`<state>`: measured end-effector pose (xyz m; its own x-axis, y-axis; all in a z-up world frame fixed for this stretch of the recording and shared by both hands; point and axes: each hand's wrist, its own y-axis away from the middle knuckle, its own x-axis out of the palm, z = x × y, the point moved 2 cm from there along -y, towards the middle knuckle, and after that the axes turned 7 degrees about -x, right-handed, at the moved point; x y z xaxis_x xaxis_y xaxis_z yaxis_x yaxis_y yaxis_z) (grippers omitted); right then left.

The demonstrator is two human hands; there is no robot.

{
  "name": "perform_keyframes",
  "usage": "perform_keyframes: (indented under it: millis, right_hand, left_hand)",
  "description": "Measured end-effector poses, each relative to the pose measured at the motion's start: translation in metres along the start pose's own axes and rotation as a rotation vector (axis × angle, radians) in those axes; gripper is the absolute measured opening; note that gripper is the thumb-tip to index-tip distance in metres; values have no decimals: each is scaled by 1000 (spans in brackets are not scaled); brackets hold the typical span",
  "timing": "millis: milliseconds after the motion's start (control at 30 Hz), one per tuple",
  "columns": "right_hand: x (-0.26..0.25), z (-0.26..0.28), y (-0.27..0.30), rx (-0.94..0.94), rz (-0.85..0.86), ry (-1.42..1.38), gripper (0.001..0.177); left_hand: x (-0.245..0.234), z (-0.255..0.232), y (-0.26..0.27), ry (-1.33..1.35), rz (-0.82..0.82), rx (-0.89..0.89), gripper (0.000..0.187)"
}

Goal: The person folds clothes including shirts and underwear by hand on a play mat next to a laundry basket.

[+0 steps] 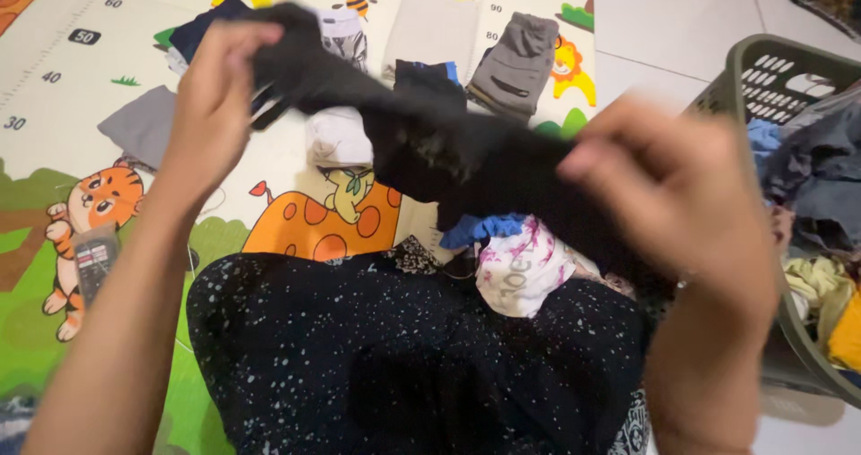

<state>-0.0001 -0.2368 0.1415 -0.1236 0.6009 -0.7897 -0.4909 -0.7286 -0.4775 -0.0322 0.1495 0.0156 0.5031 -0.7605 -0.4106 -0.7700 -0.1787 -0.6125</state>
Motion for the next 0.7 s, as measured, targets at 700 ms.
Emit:
perform_keyframes:
  millis: [700]
  right_hand:
    - [329, -122, 134, 437, 113, -394, 27]
  left_hand:
    - [-4, -11, 426, -551, -116, -615, 85]
